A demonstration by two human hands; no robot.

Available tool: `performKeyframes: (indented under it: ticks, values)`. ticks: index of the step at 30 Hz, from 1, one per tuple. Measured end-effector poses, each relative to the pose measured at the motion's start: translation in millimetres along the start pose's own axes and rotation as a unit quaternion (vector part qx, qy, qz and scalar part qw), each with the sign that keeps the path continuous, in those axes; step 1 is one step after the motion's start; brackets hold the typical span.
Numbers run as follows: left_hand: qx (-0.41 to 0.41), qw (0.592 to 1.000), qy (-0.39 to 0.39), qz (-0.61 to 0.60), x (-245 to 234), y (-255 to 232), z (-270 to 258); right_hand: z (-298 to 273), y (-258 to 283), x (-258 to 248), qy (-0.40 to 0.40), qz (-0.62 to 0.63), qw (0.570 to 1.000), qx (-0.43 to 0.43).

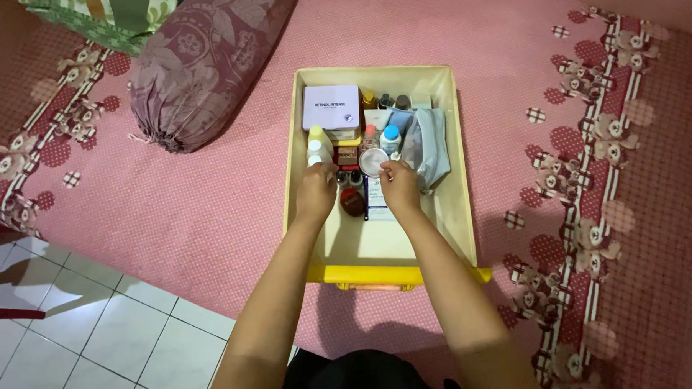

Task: The person opens a light blue cosmetic pouch, places it into a yellow plastic drawer, and then rearranges various cosmetic bottles, jars, and boxes within the drawer to organize them.

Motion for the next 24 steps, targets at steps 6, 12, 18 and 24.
performKeyframes:
  ticks: [6,12,18,24]
  values:
    - [0.047,0.997,0.006,0.054,-9,-37,13,18,-25,20,0.005,-0.046,0.997,0.06]
    - [0.091,0.996,-0.007,0.015,65,-6,71,43,-17,13,-0.01,-0.032,0.996,0.083]
    - [0.019,0.996,0.068,-0.051,77,-18,91,67,-57,48,-0.063,-0.037,0.997,0.03]
    - [-0.044,0.99,0.105,-0.087,92,-26,120,82,-63,54,-0.068,-0.021,0.996,0.049]
Point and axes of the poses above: each hand's wrist, its own z-axis towards the middle knuckle, its own x-axis out of the palm, y = z × x, the point moved 3 cm from there along z, towards the middle knuckle, and after that the axes turned 7 degrees about y, right-handed, at the moved point
